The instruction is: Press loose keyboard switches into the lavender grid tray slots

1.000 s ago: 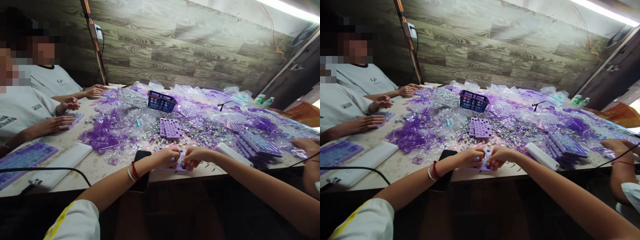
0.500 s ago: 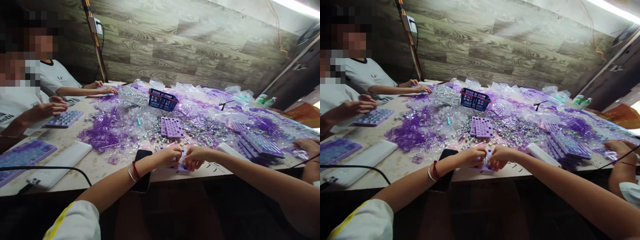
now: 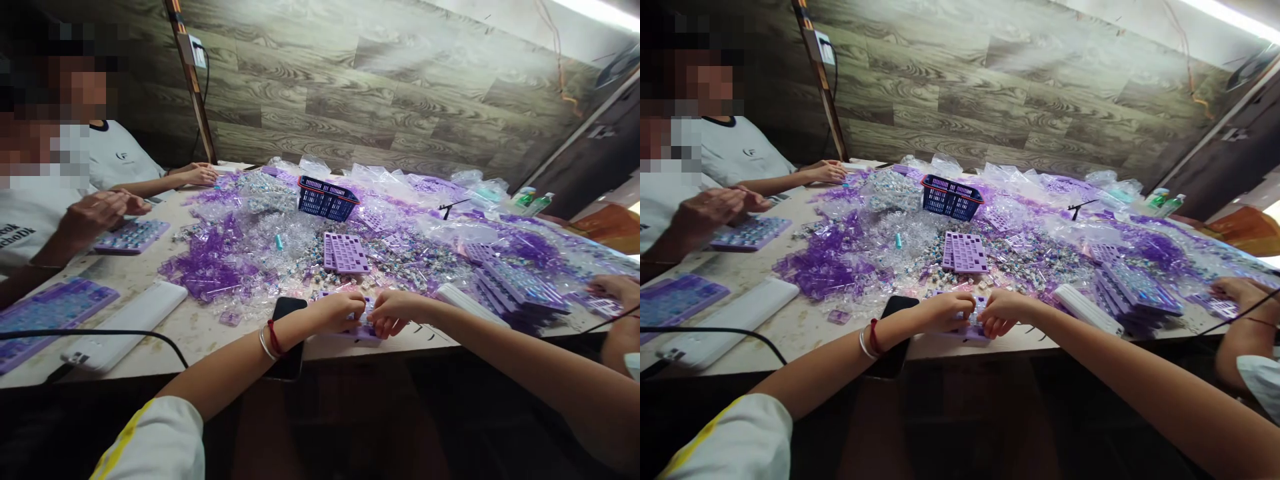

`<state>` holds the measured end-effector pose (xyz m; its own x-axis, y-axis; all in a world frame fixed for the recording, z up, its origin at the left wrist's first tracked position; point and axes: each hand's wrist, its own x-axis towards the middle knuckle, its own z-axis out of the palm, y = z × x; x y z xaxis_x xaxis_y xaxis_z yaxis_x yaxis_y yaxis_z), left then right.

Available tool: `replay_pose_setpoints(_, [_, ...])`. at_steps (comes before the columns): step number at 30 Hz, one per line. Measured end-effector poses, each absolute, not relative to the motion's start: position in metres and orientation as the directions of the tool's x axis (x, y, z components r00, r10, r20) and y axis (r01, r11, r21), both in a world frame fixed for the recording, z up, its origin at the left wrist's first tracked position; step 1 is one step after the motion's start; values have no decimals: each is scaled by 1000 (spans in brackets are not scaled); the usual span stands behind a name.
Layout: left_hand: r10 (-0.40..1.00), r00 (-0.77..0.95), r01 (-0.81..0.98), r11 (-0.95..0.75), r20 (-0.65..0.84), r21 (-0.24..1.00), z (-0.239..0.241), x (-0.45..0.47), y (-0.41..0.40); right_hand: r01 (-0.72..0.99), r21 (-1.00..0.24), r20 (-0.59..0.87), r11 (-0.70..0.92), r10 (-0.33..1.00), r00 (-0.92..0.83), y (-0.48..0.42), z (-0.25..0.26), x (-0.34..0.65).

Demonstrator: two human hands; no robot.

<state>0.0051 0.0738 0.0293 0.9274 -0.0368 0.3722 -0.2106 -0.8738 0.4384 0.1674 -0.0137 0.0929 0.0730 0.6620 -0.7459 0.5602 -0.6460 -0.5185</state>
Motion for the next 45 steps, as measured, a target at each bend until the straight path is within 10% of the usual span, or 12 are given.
replay_pose_setpoints(45, [-32, 946, -187, -867, 324, 462, 33, 6, 72, 592, -458, -803, -663, 594, 43, 5, 88, 172])
